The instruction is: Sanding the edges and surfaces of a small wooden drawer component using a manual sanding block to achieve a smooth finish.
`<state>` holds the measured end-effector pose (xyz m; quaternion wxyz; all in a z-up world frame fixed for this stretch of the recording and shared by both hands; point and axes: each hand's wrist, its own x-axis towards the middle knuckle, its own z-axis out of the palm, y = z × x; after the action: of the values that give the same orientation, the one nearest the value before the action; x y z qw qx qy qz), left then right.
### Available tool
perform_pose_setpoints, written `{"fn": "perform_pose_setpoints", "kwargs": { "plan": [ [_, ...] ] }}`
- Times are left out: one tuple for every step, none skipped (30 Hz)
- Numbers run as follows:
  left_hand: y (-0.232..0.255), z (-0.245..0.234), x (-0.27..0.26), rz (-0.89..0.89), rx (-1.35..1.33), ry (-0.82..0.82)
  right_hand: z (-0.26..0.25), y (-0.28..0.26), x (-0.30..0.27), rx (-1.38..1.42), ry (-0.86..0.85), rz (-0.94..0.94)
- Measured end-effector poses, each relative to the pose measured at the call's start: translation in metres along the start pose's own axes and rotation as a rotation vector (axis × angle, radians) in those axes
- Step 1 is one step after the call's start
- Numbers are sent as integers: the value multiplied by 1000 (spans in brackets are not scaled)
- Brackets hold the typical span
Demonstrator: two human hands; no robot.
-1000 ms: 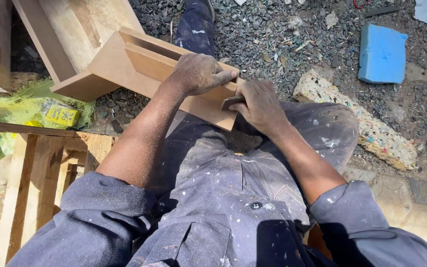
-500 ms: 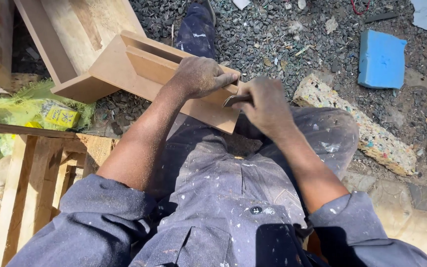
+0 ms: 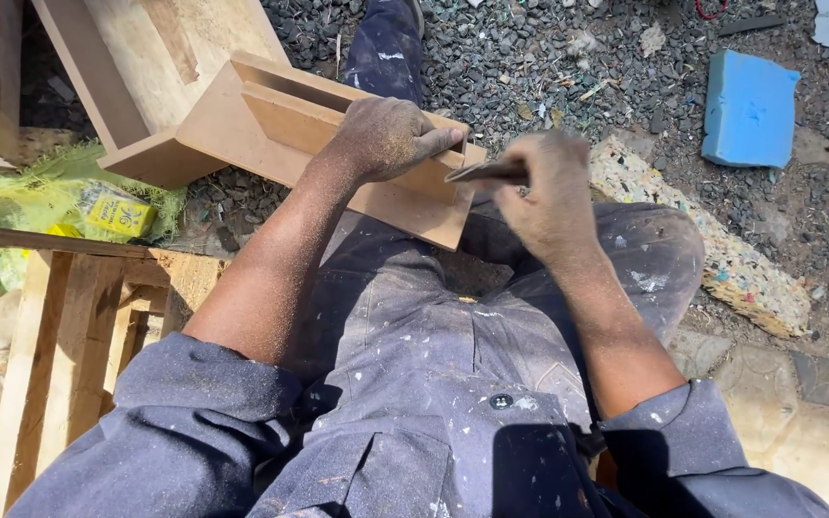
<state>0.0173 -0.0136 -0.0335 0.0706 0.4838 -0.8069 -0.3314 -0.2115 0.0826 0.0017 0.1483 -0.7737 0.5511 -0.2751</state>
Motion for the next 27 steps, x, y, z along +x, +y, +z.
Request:
{"fn": "perform_pose_setpoints", "kwargs": {
  "plan": [
    [-5,6,3,1,-2,-4,12,3,-2,-1,-2,4],
    [-9,12,6,42,82,71,25,7,-3,-66,-48,-55],
    [-14,19,11,84,163,144,37,11,-5,-133,-97,-112],
    [-12,19,9,85,157,138,31,7,-6,-134,-102,-105],
    [-12,19,7,85,129,148,27,3,-5,-91,-33,-105],
    [-13,18,4,84,101,158,24,-1,-4,-47,37,-105],
    [-15,19,3,71,91,150,23,-4,-5,-40,20,-102],
    [-17,20,1,97,90,173,23,-7,-5,-44,74,-133],
    [-19,17,2,129,95,204,22,-11,-4,-49,138,-169],
    [-22,22,5,122,92,203,30,-6,-6,-45,131,-170],
    [-24,27,8,148,140,222,38,-2,-10,-85,48,-193],
    [-26,31,11,175,189,241,47,3,-13,-124,-36,-216],
    [-26,34,14,175,185,238,43,5,-11,-125,-40,-214],
    [-26,36,18,171,210,248,39,7,-9,-136,-44,-203],
    [-28,38,22,163,236,262,37,10,-5,-146,-49,-198],
    [-29,35,21,159,232,264,30,5,-4,-146,-54,-201],
    [-30,34,18,173,205,267,24,-1,-3,-101,26,-230],
    [-30,31,14,188,177,270,17,-7,-3,-56,107,-260],
    [-31,31,14,190,178,272,29,2,-7,-58,109,-260],
    [-32,30,14,189,183,256,41,11,-11,-121,15,-238],
    [-33,31,13,190,185,240,53,19,-17,-187,-80,-214],
    [-30,34,12,194,183,241,48,13,-17,-191,-79,-212],
    [-28,34,15,203,239,230,42,8,-13,-178,-63,-250],
    [-26,33,18,211,295,220,38,3,-9,-165,-47,-287],
    [-26,32,18,209,295,220,31,0,-6,-163,-49,-288],
    [-27,31,17,198,247,229,24,-3,-4,-147,-6,-282],
    [-28,30,14,184,198,239,18,-7,-3,-130,35,-278]
  ]
}}
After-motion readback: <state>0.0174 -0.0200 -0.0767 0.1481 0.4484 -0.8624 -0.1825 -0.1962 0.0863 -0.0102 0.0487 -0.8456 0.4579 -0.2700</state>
